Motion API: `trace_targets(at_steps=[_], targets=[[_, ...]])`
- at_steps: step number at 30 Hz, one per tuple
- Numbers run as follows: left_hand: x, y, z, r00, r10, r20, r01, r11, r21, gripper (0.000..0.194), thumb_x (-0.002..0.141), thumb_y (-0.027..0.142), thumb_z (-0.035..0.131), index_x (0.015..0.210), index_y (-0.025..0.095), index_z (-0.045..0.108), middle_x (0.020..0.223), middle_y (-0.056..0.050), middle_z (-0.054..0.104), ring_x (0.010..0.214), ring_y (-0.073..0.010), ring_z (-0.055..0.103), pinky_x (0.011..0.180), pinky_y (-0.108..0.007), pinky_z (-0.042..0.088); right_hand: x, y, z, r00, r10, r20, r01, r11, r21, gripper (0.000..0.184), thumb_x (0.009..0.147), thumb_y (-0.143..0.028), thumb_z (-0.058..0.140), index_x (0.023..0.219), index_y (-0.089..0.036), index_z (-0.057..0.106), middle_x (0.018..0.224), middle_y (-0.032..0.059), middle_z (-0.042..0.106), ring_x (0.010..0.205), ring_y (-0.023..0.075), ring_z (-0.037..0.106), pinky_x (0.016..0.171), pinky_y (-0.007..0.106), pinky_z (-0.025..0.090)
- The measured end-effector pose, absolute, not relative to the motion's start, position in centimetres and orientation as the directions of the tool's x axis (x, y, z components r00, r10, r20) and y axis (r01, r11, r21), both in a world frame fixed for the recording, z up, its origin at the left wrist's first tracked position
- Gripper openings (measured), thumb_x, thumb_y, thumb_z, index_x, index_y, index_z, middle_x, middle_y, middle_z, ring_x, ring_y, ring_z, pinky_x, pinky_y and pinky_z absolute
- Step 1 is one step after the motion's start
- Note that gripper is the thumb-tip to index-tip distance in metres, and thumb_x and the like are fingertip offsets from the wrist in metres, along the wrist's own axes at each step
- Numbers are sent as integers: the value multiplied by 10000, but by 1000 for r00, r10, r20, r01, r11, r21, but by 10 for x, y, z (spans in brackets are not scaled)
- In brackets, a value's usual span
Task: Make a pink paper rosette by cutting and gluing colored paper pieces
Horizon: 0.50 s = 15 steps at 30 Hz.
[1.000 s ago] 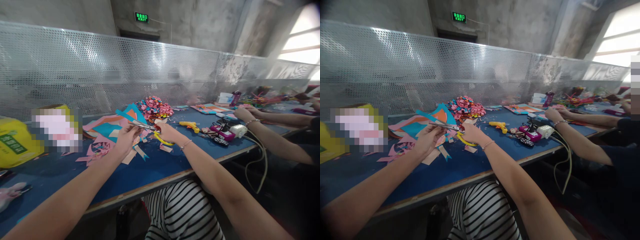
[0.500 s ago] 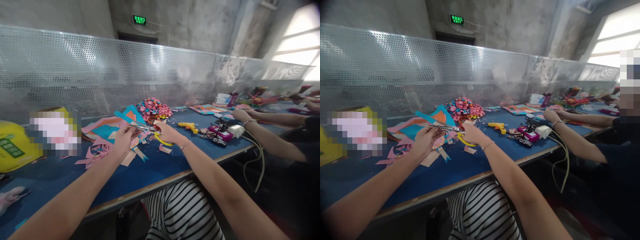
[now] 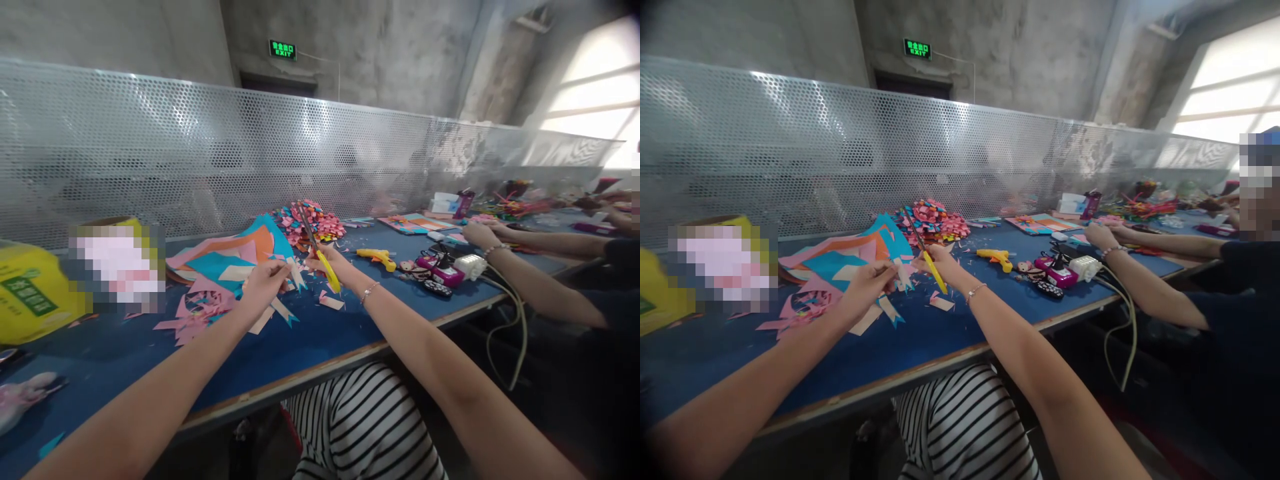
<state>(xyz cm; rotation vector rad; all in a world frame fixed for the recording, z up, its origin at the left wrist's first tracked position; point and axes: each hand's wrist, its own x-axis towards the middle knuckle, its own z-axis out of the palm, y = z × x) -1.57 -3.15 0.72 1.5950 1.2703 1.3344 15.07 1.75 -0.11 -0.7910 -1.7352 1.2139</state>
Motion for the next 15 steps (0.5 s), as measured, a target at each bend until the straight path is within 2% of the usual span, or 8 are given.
trace_targets(at_steps=[5,10,13,15], targets=[[-11,-34,6,45,965,258,282,-260,924,239,611,386,655,510,193,557,383,26,516,353,-109,480,379,-208,359,147,14,1,-448,851,275,16,316,-949,443,492,-415,749,705,-179,440,607,-62,512,527,72,495,523,214,398],[-10,-35,5,-2,974,225,158,-222,962,249,570,373,695,548,182,536,461,15,567,447,-122,548,471,-227,445,147,17,-2,-484,836,258,118,355,-928,436,543,-476,699,716,-177,434,583,-65,473,522,82,470,519,224,374],[-13,-32,2,-43,977,208,67,-205,976,229,548,319,708,577,171,535,525,2,602,511,-123,578,536,-237,470,153,20,-5,-427,841,332,319,484,-815,413,623,-523,629,744,-176,439,627,-52,467,566,95,463,546,232,368],[-15,-27,-1,-74,977,202,11,-201,979,219,521,270,715,587,164,534,559,-4,616,551,-125,594,578,-244,480,159,20,-6,-428,830,357,528,550,-647,406,656,-527,609,780,-170,461,690,-21,505,622,118,483,572,244,373]])
